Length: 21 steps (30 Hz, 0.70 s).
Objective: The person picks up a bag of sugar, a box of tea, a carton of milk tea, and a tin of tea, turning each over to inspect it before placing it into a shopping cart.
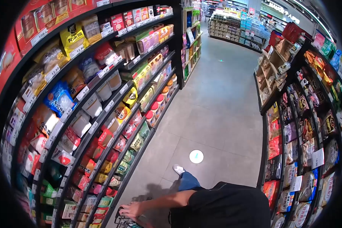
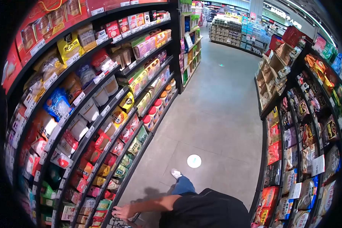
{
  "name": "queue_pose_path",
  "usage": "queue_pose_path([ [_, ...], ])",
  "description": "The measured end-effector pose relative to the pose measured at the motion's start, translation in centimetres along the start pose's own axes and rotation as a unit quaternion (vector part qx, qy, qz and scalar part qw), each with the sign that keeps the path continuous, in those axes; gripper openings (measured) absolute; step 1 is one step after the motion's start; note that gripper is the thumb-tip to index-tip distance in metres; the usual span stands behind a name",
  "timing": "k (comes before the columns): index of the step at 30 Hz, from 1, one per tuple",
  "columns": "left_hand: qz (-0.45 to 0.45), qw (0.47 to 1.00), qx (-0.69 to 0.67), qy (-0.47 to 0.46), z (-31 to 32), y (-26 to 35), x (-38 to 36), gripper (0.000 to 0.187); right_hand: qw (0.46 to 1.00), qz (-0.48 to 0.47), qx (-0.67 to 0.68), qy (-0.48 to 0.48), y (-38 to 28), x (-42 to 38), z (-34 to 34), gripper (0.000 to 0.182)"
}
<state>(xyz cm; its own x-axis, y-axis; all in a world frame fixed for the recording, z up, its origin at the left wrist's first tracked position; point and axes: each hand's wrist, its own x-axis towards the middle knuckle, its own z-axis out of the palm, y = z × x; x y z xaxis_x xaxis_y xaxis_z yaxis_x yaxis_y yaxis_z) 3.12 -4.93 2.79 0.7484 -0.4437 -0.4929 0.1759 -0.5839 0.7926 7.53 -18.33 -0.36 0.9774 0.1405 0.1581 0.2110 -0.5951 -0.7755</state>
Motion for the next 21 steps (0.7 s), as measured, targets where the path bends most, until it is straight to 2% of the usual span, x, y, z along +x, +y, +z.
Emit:
queue_pose_path([
  [2,-0.023,0.998,0.058,0.013,-0.3,0.6,-1.0,0.045,0.997,-0.035,-0.018,-0.061,0.4,-0.3,-1.8,0.036],
  [3,-0.039,0.995,0.086,0.025,-0.6,0.7,-1.7,0.046,0.995,0.029,0.041,-0.087,-0.2,-1.0,-3.4,0.037],
  [4,-0.057,0.991,0.112,0.037,-0.7,0.9,-2.6,0.048,0.994,0.015,0.047,-0.097,0.0,-1.1,-3.6,0.037],
  [6,-0.089,0.982,0.155,0.061,0.3,1.7,-3.6,0.051,0.991,0.056,0.028,-0.115,1.3,-1.1,-4.8,0.039],
  [7,-0.104,0.977,0.173,0.073,1.2,2.4,-4.0,0.052,0.994,0.038,0.031,-0.101,1.8,-1.5,-5.6,0.041],
  [9,-0.137,0.964,0.206,0.094,3.7,4.1,-4.9,0.055,0.989,0.039,0.026,-0.143,2.1,-2.0,-8.6,0.042],
  [10,-0.146,0.963,0.199,0.109,4.7,4.5,-5.3,0.055,0.984,0.055,0.025,-0.170,2.1,-2.1,-9.6,0.043],
  [12,-0.041,0.979,0.111,0.168,6.5,5.6,-6.2,0.054,0.980,0.026,0.018,-0.194,3.2,-2.1,-10.7,0.044],
  [16,-0.120,0.952,0.196,0.203,8.7,8.3,-6.3,0.055,0.972,-0.008,0.046,-0.229,4.6,-3.7,-13.3,0.045],
  [18,-0.123,0.948,0.171,0.239,9.9,8.7,-6.2,0.056,0.964,-0.012,0.052,-0.259,5.2,-4.2,-13.9,0.047],
  [21,-0.129,0.948,0.139,0.256,10.6,3.5,-4.8,0.053,0.962,-0.033,0.020,-0.269,6.4,-4.6,-15.3,0.063],
])
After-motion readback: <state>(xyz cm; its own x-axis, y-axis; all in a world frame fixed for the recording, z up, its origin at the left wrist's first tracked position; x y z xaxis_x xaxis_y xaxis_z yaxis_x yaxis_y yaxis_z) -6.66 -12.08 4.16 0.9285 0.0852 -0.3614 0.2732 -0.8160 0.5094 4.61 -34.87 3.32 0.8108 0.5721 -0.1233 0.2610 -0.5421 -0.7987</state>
